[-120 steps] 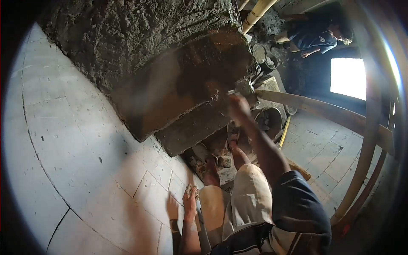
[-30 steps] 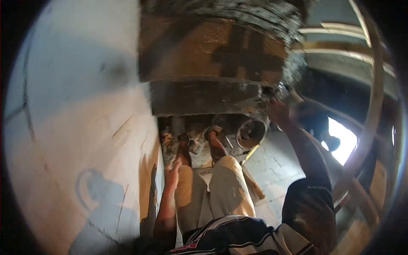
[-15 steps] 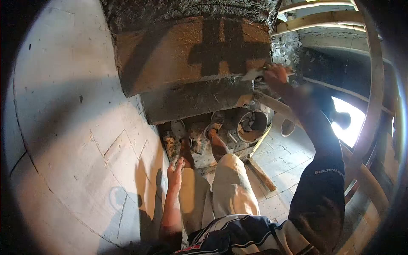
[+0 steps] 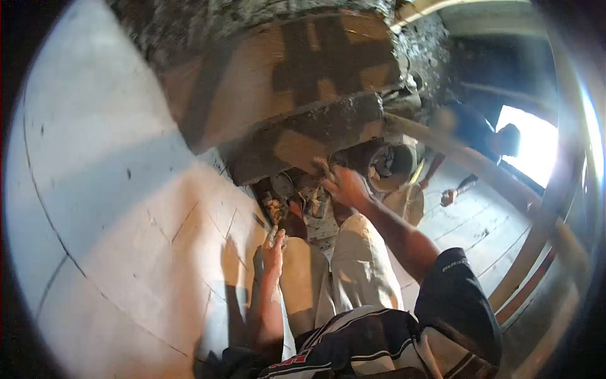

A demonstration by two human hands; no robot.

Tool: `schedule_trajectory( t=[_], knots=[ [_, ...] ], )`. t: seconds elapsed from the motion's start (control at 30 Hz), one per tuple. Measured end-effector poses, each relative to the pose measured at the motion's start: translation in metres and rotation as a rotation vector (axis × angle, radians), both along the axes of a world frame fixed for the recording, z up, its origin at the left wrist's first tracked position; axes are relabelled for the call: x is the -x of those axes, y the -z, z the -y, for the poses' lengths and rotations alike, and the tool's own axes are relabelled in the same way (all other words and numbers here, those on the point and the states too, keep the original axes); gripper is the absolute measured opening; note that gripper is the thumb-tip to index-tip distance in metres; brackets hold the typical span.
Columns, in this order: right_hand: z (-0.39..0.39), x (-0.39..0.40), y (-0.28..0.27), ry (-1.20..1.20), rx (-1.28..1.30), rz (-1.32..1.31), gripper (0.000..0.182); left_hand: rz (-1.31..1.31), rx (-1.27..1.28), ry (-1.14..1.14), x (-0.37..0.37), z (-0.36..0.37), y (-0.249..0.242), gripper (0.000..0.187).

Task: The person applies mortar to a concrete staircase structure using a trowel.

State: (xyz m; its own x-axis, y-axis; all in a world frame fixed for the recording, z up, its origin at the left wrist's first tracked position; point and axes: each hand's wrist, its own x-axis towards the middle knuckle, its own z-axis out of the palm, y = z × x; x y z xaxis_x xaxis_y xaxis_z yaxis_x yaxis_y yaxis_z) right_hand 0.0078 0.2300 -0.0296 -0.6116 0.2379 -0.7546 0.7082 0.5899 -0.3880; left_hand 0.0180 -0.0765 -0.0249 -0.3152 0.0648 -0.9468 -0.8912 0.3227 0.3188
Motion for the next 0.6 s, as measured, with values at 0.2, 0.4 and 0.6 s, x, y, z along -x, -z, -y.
schedule_trajectory(
  t=[0.2,0.4,0.6],
  knots=[
    [-0.003,-0.171,0.017,0.292,-0.062,0.353,0.045,-0.159,0.011,0.232,0.04,-0.021,0.007,0.045],
    [-0.006,-0.242,0.07,0.627,-0.101,0.126,0.043,-0.181,-0.092,0.513,0.081,-0.035,0.033,0.05],
    [-0.012,-0.205,0.202,0.666,-0.186,-0.311,0.028,-0.091,-0.02,0.521,0.091,-0.026,0.033,0.052]
  ],
)
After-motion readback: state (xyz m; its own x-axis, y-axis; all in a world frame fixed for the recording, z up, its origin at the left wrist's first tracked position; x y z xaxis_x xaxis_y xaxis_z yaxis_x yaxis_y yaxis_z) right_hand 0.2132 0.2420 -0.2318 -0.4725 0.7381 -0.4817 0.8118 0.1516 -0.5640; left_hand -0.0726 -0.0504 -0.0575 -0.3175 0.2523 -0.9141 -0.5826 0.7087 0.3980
